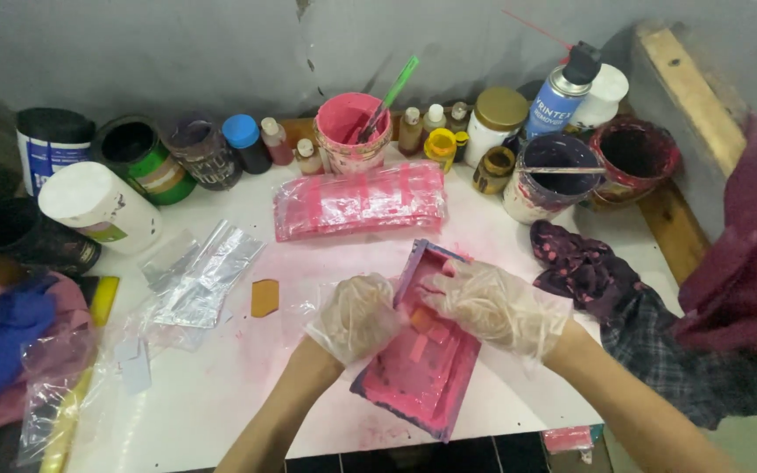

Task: Applying pink ink to a small printing frame and cleaning it with a cloth at a workbench.

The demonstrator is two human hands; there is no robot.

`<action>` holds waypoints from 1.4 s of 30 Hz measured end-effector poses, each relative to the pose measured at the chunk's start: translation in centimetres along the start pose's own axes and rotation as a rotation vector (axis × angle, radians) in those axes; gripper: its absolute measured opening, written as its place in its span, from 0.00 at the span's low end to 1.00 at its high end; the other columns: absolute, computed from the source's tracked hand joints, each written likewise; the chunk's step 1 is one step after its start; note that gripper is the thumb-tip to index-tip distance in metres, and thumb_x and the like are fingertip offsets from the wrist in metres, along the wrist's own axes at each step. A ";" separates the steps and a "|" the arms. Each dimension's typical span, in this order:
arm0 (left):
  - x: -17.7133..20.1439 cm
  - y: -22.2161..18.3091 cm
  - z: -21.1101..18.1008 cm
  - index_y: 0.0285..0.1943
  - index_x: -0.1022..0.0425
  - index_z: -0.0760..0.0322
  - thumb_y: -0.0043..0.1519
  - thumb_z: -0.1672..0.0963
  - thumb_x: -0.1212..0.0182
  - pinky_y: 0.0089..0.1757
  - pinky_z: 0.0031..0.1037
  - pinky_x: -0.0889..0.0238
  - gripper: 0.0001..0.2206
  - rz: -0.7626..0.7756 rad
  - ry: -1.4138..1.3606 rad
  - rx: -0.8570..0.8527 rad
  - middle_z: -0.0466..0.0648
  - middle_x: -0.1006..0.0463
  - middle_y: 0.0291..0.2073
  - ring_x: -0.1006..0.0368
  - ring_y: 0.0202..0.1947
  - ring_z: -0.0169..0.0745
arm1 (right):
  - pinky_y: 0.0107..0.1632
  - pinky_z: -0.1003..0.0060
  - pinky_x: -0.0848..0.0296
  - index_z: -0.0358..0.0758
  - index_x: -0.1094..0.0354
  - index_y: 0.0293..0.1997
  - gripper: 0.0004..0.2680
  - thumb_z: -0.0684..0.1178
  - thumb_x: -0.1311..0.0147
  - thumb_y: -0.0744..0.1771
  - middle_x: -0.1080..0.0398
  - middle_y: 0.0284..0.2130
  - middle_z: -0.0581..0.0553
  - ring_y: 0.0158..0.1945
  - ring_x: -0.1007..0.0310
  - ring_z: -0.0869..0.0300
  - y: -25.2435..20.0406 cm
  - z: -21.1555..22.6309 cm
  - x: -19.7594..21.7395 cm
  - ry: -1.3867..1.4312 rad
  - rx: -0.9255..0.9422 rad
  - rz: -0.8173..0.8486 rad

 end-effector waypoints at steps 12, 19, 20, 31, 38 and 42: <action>3.6 3.3 0.9 0.29 0.24 0.59 0.56 0.48 0.42 0.33 0.41 0.26 0.14 0.099 -0.059 0.197 0.54 0.21 0.24 0.20 0.33 0.56 | 0.51 0.51 0.31 0.48 0.34 0.55 0.15 0.63 0.51 0.68 0.33 0.49 0.42 0.52 0.35 0.46 0.1 -3.1 -1.3 -0.303 0.036 0.086; 7.4 3.4 -0.7 0.32 0.25 0.56 0.59 0.49 0.46 0.32 0.34 0.26 0.12 0.298 -0.218 0.485 0.48 0.23 0.26 0.22 0.31 0.46 | 0.56 0.49 0.30 0.44 0.34 0.53 0.24 0.66 0.36 0.59 0.33 0.51 0.39 0.55 0.34 0.42 0.7 -5.3 -2.5 -0.278 -0.015 0.135; 7.7 3.4 -0.8 0.32 0.26 0.57 0.60 0.50 0.47 0.30 0.32 0.27 0.11 0.337 -0.261 0.537 0.47 0.24 0.25 0.24 0.29 0.45 | 0.56 0.49 0.29 0.42 0.33 0.52 0.23 0.64 0.34 0.59 0.32 0.49 0.39 0.54 0.33 0.43 0.9 -4.7 -1.9 -0.281 -0.016 0.129; 8.7 4.2 -1.1 0.38 0.26 0.60 0.62 0.54 0.49 0.42 0.33 0.32 0.09 0.439 -0.294 0.651 0.46 0.26 0.31 0.28 0.34 0.42 | 0.42 0.64 0.25 0.40 0.19 0.39 0.10 0.53 0.45 0.66 0.24 0.44 0.48 0.40 0.26 0.57 0.6 0.1 7.2 0.727 -0.978 0.156; 3.5 2.1 0.4 0.36 0.22 0.57 0.62 0.44 0.45 0.36 0.34 0.26 0.17 0.122 -0.014 0.283 0.48 0.21 0.25 0.20 0.35 0.52 | 0.44 0.63 0.24 0.44 0.19 0.42 0.10 0.54 0.44 0.66 0.22 0.43 0.48 0.43 0.24 0.56 0.7 -0.6 8.4 0.544 -0.625 0.011; 6.1 2.3 -1.5 0.32 0.28 0.60 0.62 0.50 0.49 0.37 0.31 0.33 0.13 0.435 -0.289 0.673 0.45 0.29 0.25 0.31 0.28 0.40 | 0.45 0.62 0.24 0.46 0.20 0.44 0.10 0.55 0.44 0.67 0.22 0.43 0.48 0.44 0.24 0.55 0.5 -0.2 7.6 0.469 -0.480 -0.049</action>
Point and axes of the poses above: each hand's wrist, its own y-axis towards the middle knuckle, its own x-axis out of the back of the hand, z = x × y, the point moved 6 cm from there along y, towards the middle knuckle
